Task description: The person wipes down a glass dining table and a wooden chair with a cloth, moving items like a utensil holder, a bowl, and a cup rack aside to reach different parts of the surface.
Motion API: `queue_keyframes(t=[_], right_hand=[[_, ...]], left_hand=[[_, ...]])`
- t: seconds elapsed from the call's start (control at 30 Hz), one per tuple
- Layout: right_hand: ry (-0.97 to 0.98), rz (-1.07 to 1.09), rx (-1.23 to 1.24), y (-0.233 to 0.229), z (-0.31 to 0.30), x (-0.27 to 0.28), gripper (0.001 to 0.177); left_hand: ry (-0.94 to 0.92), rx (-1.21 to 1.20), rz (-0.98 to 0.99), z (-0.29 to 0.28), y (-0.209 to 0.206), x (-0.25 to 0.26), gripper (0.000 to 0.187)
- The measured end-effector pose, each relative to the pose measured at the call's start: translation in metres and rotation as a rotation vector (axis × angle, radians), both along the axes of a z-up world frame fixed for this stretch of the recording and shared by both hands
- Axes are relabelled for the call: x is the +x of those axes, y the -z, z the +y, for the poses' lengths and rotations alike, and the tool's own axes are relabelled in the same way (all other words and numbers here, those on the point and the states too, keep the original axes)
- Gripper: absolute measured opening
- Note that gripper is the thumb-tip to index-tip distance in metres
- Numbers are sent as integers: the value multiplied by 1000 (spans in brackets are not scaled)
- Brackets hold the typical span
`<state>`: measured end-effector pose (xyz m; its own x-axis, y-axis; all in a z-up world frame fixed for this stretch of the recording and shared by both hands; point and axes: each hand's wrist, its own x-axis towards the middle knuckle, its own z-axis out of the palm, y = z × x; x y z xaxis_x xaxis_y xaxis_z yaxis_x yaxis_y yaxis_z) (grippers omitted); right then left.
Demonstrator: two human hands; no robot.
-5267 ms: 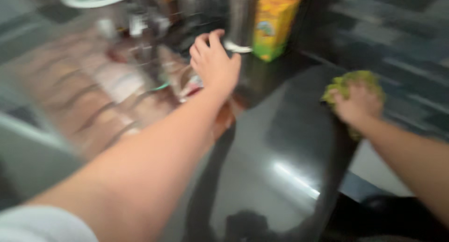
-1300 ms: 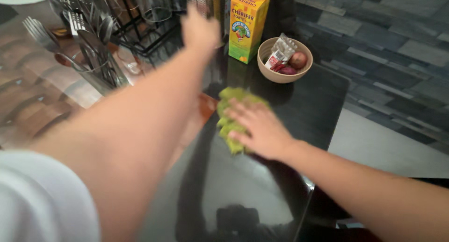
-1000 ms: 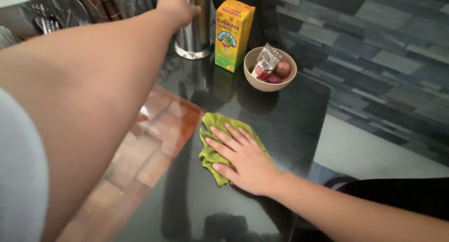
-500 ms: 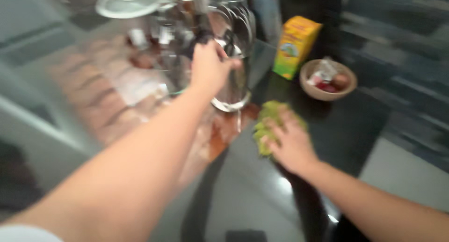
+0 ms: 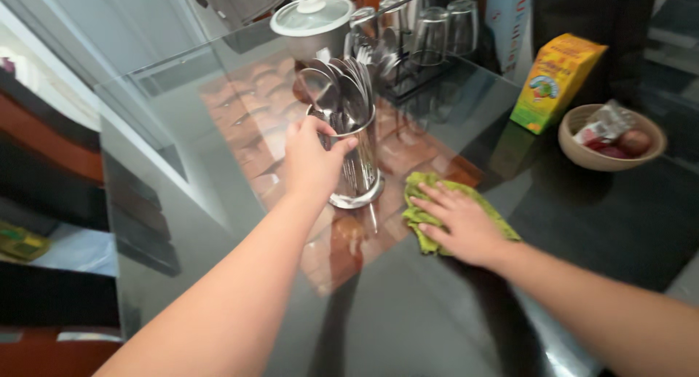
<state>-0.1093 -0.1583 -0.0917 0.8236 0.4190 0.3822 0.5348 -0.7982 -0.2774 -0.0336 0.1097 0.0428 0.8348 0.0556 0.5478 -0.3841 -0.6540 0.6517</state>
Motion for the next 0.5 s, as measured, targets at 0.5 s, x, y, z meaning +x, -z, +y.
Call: queue_keyframes(t=[0.5], right_hand=[[276,10,-122,26,1,93,58]], left_hand=[[-97,357,-460,-57,-6,-26,69]])
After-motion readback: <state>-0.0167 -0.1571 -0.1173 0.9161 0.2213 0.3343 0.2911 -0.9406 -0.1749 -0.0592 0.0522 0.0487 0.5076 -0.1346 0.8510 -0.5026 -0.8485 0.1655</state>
